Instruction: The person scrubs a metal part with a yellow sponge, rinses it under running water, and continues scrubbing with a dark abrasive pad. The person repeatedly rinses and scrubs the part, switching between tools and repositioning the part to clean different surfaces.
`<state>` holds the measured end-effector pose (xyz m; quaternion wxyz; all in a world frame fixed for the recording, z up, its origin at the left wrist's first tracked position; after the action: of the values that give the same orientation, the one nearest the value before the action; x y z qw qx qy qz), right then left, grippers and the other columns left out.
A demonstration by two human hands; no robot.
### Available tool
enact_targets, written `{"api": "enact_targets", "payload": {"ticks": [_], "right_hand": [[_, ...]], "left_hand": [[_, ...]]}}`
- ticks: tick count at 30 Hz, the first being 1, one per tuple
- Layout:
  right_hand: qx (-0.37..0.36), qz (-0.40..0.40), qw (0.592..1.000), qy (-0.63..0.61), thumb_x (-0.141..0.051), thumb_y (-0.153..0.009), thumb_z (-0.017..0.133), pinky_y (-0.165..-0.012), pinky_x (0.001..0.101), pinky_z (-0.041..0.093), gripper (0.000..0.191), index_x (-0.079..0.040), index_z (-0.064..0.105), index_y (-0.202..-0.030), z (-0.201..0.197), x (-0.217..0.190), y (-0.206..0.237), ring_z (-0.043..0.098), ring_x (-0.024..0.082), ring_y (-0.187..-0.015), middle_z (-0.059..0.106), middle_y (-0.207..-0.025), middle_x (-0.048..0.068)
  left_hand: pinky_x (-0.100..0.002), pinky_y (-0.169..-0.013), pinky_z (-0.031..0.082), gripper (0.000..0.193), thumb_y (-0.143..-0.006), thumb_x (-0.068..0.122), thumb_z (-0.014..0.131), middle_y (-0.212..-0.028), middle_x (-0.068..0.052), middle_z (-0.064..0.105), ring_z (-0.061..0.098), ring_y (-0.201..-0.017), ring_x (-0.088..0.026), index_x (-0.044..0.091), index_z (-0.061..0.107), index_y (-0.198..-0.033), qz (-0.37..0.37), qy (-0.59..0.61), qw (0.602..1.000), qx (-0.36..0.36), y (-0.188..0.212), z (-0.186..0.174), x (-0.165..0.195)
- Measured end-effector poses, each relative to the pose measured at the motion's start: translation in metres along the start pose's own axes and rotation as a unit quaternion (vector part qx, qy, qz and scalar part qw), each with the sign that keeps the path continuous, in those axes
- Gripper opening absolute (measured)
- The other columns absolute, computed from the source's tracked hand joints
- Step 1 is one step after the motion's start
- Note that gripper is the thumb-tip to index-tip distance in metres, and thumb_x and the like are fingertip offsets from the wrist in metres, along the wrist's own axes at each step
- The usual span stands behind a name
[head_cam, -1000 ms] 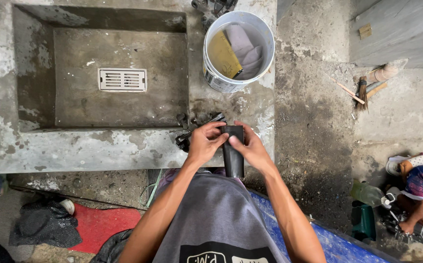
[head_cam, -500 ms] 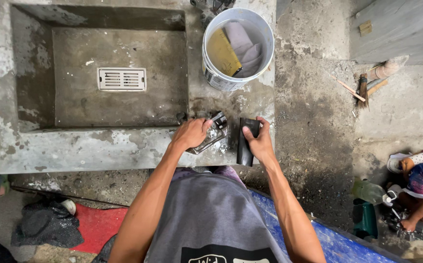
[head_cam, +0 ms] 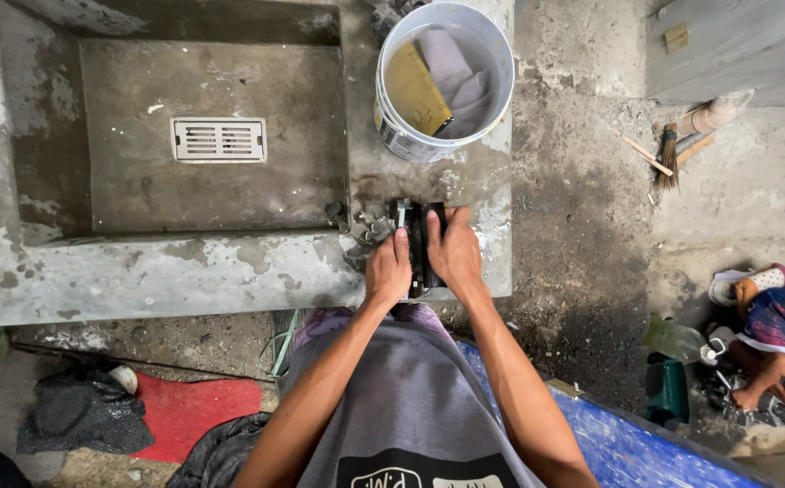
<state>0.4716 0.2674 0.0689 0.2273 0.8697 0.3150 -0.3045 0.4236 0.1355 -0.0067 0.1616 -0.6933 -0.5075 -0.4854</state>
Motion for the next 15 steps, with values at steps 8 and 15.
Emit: {"api": "enact_targets", "payload": {"ticks": [8,15], "right_hand": [[0.062,-0.054,0.994,0.077,-0.032,-0.105,0.055,-0.072,0.0586,0.050,0.035,0.003,0.052,-0.107,0.004,-0.030,-0.017,0.066,0.052,-0.082,0.071,-0.094,0.030],[0.047,-0.062,0.993,0.087,-0.032,-0.102,0.057,-0.067,0.0585,0.050,0.035,0.002,0.050,-0.104,0.011,-0.019,-0.019,0.067,0.051,-0.077,0.069,-0.089,0.031]], "left_hand": [[-0.060,-0.078,0.047,0.060,-0.106,0.048,0.032,-0.091,-0.028,0.070,0.064,-0.088,-0.052,0.002,0.070,-0.100,-0.063,0.015,0.997,0.031,0.009,0.010,0.001],[-0.058,-0.082,0.050,0.061,-0.105,0.051,0.032,-0.091,-0.027,0.071,0.067,-0.089,-0.050,0.003,0.071,-0.106,-0.096,0.023,0.995,0.018,0.008,0.008,0.006]]}}
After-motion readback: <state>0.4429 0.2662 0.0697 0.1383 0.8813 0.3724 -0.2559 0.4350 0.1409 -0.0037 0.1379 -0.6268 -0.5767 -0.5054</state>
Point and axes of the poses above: each hand's wrist, its own y-axis away from the middle knuckle, its own z-axis out of the palm, x = y × z, the point moved 4 cm from there along -y, towards the middle knuckle
